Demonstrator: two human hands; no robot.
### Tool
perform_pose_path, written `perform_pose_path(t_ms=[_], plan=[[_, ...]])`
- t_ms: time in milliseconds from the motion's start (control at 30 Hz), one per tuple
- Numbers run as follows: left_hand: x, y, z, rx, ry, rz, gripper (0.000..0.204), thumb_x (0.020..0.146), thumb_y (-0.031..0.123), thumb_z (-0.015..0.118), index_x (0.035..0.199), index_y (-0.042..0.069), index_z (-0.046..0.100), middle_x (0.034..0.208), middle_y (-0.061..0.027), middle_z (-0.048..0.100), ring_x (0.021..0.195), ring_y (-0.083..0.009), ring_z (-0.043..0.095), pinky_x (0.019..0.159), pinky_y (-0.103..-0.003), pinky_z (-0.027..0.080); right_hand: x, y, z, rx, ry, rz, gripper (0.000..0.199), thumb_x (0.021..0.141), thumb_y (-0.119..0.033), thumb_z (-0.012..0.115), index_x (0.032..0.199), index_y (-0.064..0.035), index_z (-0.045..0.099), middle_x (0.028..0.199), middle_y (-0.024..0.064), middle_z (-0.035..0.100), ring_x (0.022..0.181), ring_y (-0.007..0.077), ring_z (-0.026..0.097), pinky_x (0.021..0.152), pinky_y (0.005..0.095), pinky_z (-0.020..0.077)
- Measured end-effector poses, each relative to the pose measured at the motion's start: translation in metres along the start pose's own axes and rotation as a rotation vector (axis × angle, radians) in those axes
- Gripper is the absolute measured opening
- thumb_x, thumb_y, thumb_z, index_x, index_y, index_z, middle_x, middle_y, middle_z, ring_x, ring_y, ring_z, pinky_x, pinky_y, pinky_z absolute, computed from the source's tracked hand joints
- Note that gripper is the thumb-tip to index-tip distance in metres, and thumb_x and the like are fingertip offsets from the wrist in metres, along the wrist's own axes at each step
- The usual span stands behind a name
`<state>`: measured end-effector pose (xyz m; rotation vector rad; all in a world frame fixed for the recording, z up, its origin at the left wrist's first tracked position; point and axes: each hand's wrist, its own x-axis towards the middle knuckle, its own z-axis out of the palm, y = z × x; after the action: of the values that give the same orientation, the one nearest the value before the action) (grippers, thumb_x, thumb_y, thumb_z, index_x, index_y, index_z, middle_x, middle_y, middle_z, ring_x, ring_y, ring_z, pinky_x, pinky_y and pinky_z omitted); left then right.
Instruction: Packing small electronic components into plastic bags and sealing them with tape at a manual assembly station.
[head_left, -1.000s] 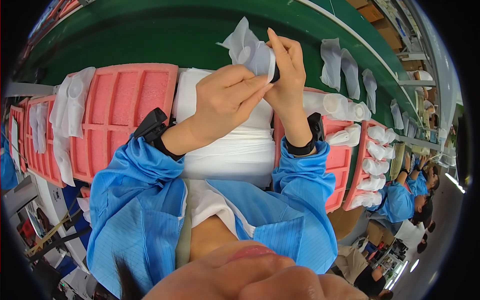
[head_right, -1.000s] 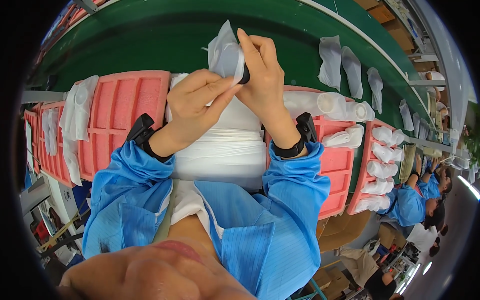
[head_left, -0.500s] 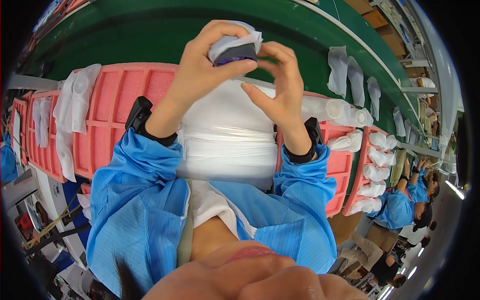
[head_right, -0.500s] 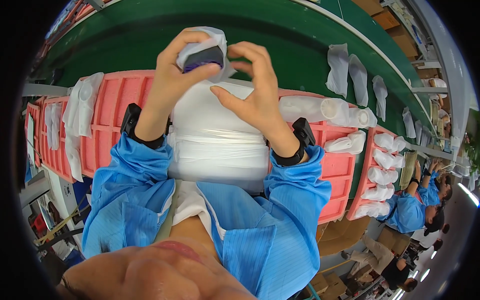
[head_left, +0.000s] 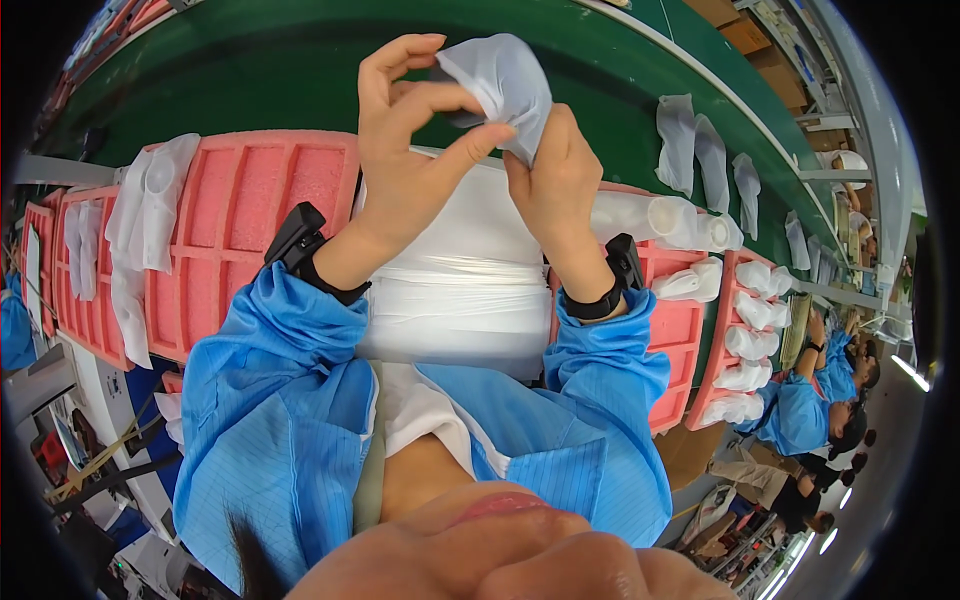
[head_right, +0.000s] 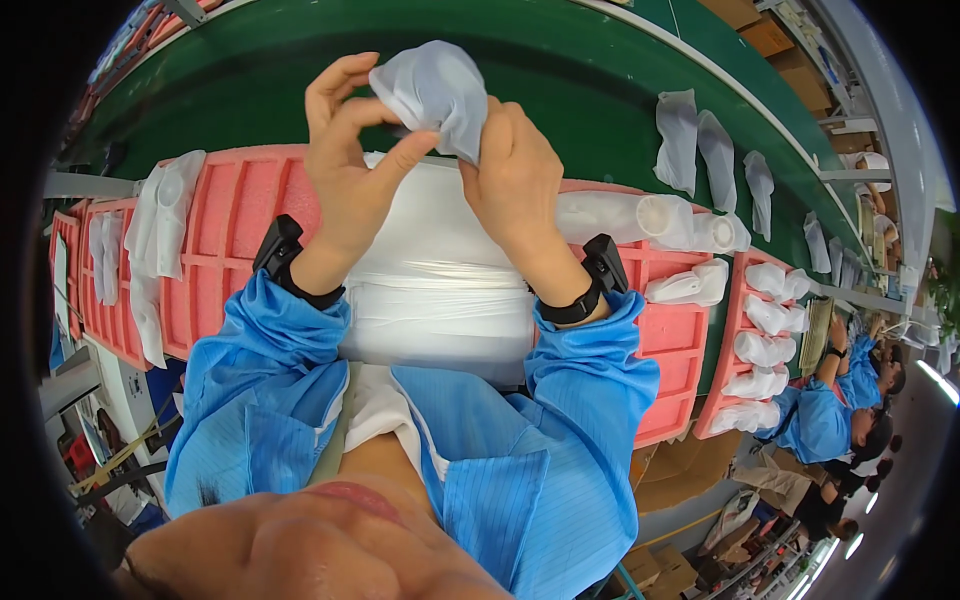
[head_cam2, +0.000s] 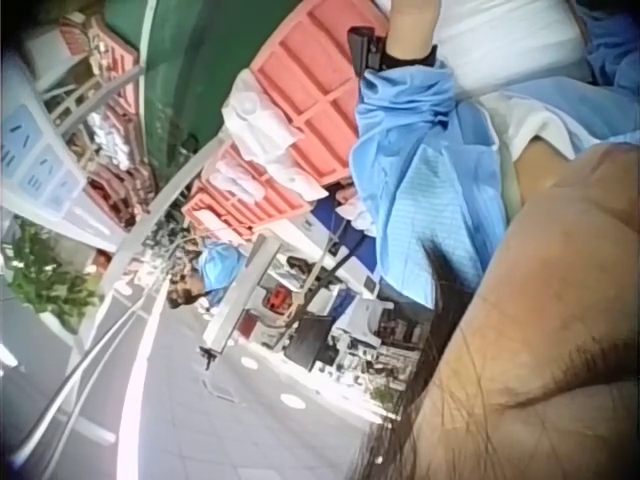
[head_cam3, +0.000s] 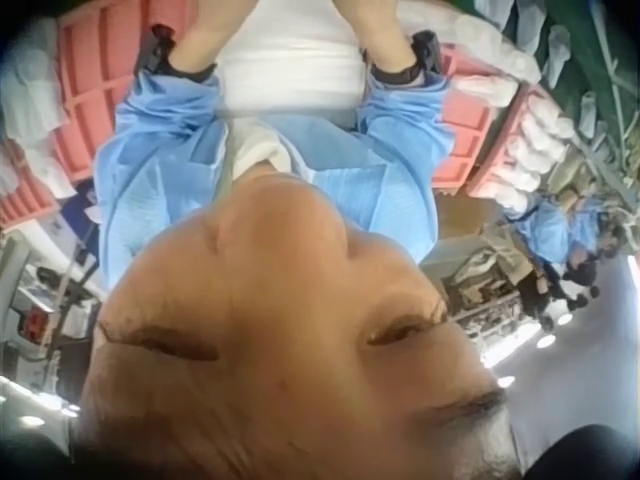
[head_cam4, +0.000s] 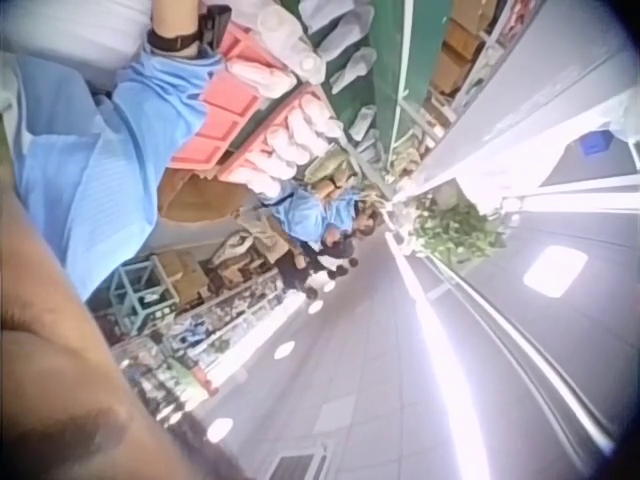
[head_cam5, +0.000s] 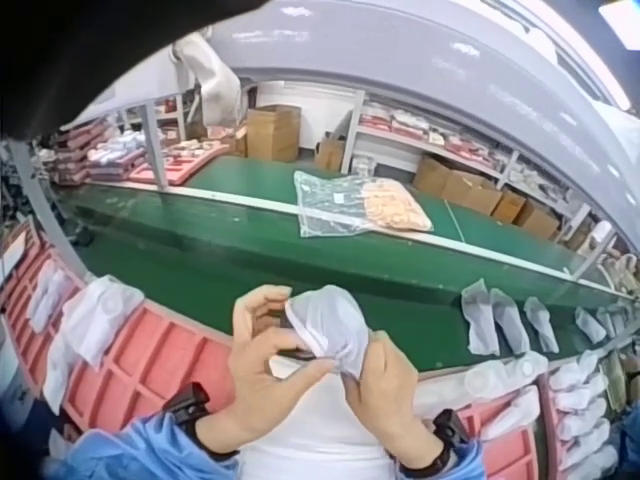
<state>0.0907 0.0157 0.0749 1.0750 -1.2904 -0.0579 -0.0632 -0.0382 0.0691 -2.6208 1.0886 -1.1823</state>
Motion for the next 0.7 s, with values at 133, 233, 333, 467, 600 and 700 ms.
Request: perform_pose_path(t_ms=[133,233,333,467,600,700], plan=[[0.002,0.004,-0.001,0.152,-0.040,0.143,0.020,0.069,0.015,0.078,0.085,0.011,0.067,0.117,-0.0074,0.049,0.100,-0.0212,0.050,0.078,-0.028,0.041,-0.002,0.002,0.001,0.067,-0.023,0.043,0.039,0.072,-0.005,0.069,0.106,0.0008,0.052,0.088,0.0163,0.061,0.074,0.0274,0.063,0.065,0.0304,0.0481],[0.002,0.001,-0.001,0.144,-0.060,0.105,0.018,0.070,0.015,0.077,0.083,0.011,0.066,0.115,-0.0076,0.050,0.100,-0.0205,0.051,0.078,-0.028,0.041,-0.004,0.006,0.002,0.210,0.029,0.160,0.037,0.075,-0.007,0.069,0.106,0.0018,0.052,0.089,0.0141,0.062,0.073,0.0239,0.062,0.065,0.0291,0.0476],[0.005,-0.013,-0.001,0.031,-0.066,-0.013,0.016,0.072,0.015,0.076,0.084,0.010,0.066,0.110,-0.0076,0.053,0.097,-0.0191,0.053,0.076,-0.027,0.041,-0.001,0.001,-0.005,0.569,-0.172,0.320,0.036,0.078,-0.010,0.069,0.108,0.0016,0.054,0.091,0.0108,0.062,0.076,0.0176,0.059,0.069,0.0281,0.0466],[0.017,-0.033,-0.016,-0.239,0.069,-0.378,0.012,0.079,0.015,0.070,0.085,0.006,0.064,0.093,-0.0042,0.060,0.082,-0.0126,0.056,0.070,-0.025,0.043,-0.001,0.011,-0.016,0.833,-0.703,0.320,0.038,0.079,-0.017,0.069,0.111,0.0003,0.055,0.093,0.0095,0.060,0.080,0.0137,0.055,0.073,0.0275,0.0452],[0.019,-0.046,-0.017,-0.217,-0.043,-0.489,0.011,0.082,0.014,0.068,0.086,0.004,0.064,0.084,-0.0015,0.062,0.072,-0.0091,0.057,0.065,-0.023,0.044,0.004,0.027,-0.012,0.536,-0.731,0.385,0.043,0.080,-0.018,0.067,0.117,-0.0003,0.053,0.099,0.0144,0.061,0.085,0.0206,0.059,0.076,0.0310,0.0466],[0.011,-0.054,-0.006,-0.100,-0.193,-0.343,0.012,0.082,0.014,0.068,0.087,0.004,0.063,0.082,-0.0005,0.063,0.070,-0.0080,0.057,0.062,-0.022,0.044,-0.002,0.044,0.015,0.152,-0.525,0.380,0.045,0.080,-0.016,0.066,0.120,-0.0011,0.051,0.102,0.0171,0.061,0.088,0.0272,0.061,0.077,0.0339,0.0481]])
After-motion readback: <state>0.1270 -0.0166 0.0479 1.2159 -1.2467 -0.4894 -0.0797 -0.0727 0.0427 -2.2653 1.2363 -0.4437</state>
